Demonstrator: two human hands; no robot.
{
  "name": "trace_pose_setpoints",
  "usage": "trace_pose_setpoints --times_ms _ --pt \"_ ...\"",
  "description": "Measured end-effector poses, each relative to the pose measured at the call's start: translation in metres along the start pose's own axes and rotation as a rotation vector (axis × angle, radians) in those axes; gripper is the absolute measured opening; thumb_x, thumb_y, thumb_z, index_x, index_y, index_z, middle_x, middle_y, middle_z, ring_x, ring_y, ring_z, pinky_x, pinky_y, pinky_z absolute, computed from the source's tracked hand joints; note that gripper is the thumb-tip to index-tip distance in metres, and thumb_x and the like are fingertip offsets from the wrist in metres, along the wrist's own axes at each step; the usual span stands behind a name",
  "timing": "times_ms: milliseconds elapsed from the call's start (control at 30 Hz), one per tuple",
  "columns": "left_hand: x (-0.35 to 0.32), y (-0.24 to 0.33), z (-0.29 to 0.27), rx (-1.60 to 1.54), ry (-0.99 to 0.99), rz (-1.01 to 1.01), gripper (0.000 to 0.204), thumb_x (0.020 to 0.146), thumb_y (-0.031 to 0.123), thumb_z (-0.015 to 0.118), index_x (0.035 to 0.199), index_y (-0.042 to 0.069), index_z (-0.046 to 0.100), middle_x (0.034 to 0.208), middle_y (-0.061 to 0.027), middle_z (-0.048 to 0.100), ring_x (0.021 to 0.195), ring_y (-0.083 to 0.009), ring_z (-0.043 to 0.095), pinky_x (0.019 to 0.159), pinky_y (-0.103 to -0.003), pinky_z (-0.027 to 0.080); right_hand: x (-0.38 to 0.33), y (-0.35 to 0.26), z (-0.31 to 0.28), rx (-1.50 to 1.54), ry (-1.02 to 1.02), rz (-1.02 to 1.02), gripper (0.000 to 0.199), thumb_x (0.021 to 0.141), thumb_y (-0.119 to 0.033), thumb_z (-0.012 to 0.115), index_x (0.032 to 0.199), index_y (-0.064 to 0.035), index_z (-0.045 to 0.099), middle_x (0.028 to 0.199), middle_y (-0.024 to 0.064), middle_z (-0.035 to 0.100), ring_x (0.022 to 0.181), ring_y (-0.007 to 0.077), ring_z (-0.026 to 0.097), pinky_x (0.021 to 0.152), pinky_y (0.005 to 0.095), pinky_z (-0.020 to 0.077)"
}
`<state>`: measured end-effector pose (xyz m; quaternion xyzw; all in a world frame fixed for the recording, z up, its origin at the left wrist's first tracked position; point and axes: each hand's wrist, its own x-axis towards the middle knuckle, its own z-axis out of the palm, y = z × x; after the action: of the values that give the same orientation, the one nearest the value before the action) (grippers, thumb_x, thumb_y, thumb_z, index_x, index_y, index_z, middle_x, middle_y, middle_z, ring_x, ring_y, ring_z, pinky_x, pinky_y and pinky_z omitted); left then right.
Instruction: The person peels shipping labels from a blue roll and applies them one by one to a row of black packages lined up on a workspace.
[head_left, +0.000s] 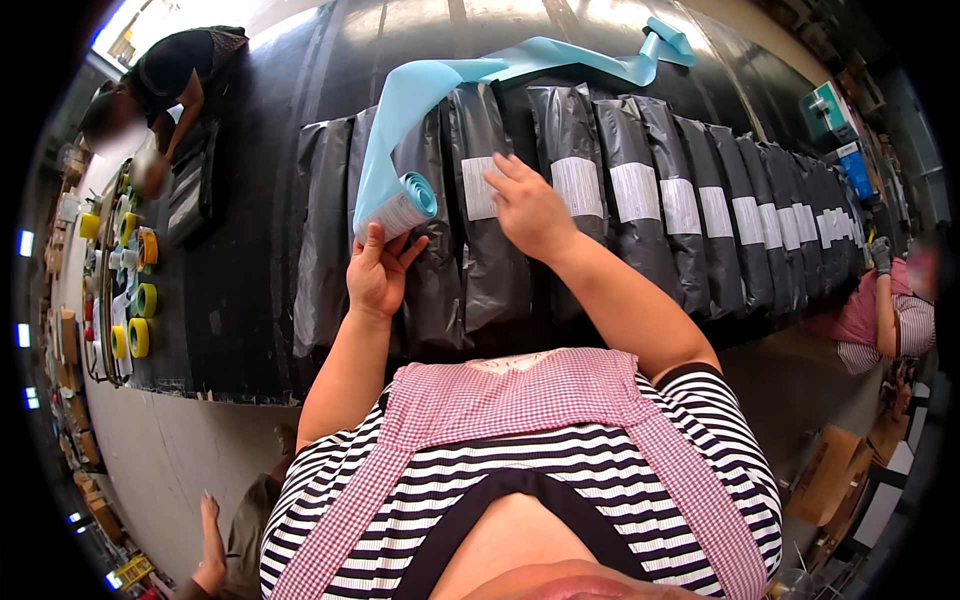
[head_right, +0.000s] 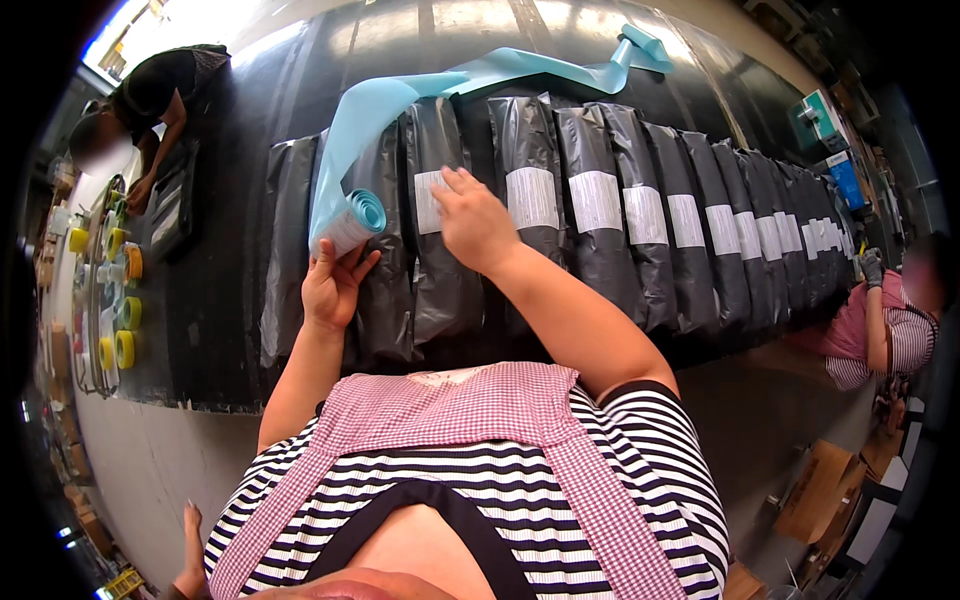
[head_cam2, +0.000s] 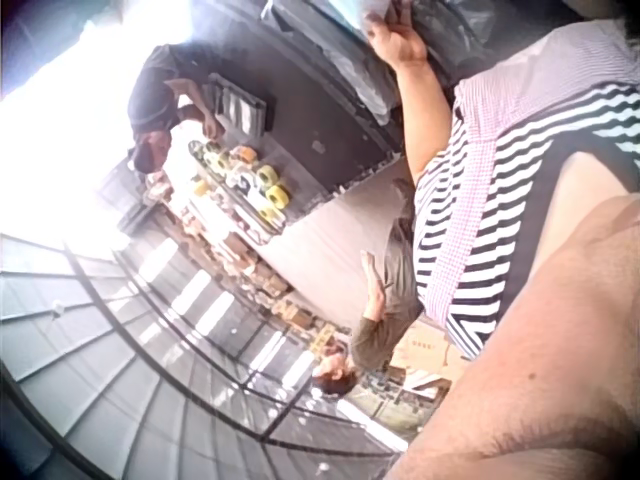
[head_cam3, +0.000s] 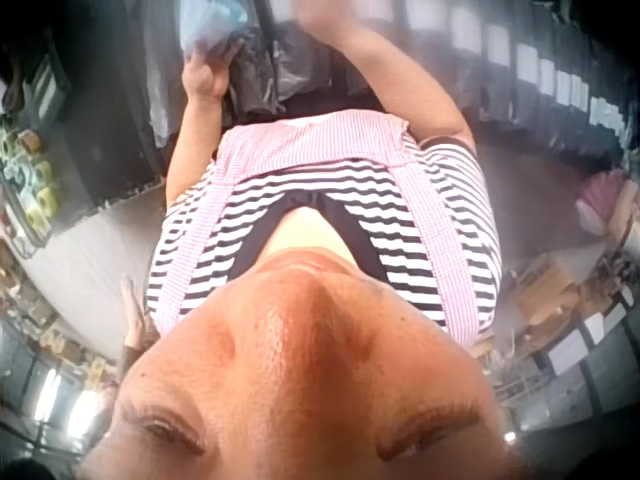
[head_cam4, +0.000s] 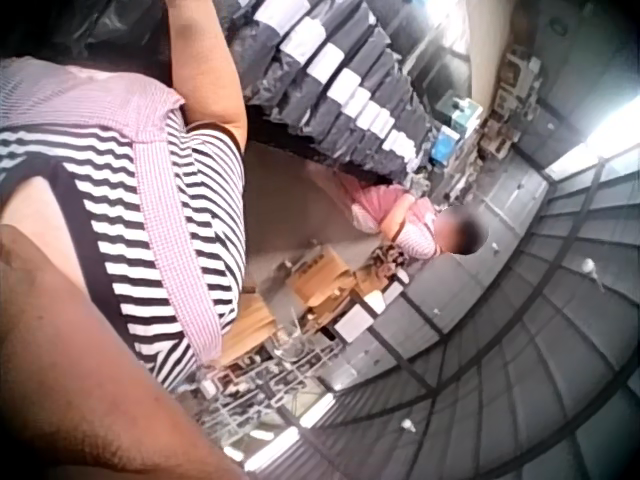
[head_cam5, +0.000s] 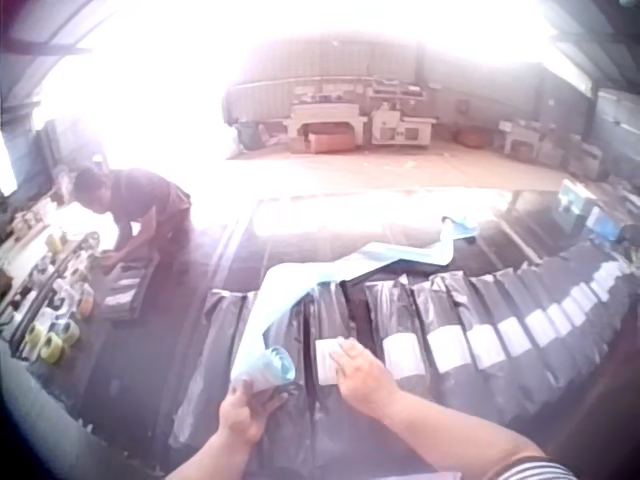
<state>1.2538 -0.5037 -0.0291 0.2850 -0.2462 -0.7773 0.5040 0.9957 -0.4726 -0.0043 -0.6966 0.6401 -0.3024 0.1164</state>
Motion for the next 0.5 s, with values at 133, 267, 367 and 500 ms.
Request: trace_pose_setpoints --times_ms 133,267,367,500 --pt "0.003 -0.004 0.002 -0.003 0.005 0.004 0.041 0.097 0.031 0.055 0.13 0.007 0.048 0.125 -0.0132 0.06 0.116 -0.031 0.059 0.096 -0.057 0.049 0.017 -0.013 0.05 -0.219 -0.063 0.143 0.052 0.083 -0.021 0.064 0.134 -0.0186 0.054 0.157 0.0142 0.018 0.138 0.0466 0.025 0.099 0.0511 0.0451" --pt "0.0 -0.003 0.008 -0.033 0.028 0.014 0.032 0.095 0.025 0.06 0.12 0.009 0.051 0.115 -0.0094 0.063 0.107 -0.0268 0.063 0.09 -0.054 0.054 0.027 -0.038 0.041 -0.265 -0.266 0.267 0.058 0.081 -0.022 0.064 0.137 -0.0258 0.052 0.161 0.0086 0.002 0.138 0.0534 0.018 0.098 0.0515 0.0471" --pt "-0.002 -0.004 0.007 0.0 0.032 0.035 0.033 0.095 0.026 0.059 0.122 0.008 0.051 0.117 -0.0101 0.062 0.11 -0.028 0.062 0.092 -0.054 0.053 0.031 -0.045 0.048 -0.346 -0.274 0.307 0.059 0.08 -0.017 0.061 0.137 -0.0266 0.052 0.161 0.0071 0.004 0.136 0.0508 0.024 0.096 0.05 0.0494" --pt "-0.003 -0.007 0.008 0.026 0.06 0.066 0.037 0.095 0.027 0.06 0.125 0.007 0.051 0.118 -0.0107 0.061 0.113 -0.0296 0.059 0.095 -0.055 0.051 0.021 -0.035 0.04 -0.407 -0.243 0.329 0.06 0.08 -0.011 0.058 0.137 -0.0294 0.052 0.162 0.0044 0.004 0.133 0.0483 0.03 0.093 0.0491 0.0496"
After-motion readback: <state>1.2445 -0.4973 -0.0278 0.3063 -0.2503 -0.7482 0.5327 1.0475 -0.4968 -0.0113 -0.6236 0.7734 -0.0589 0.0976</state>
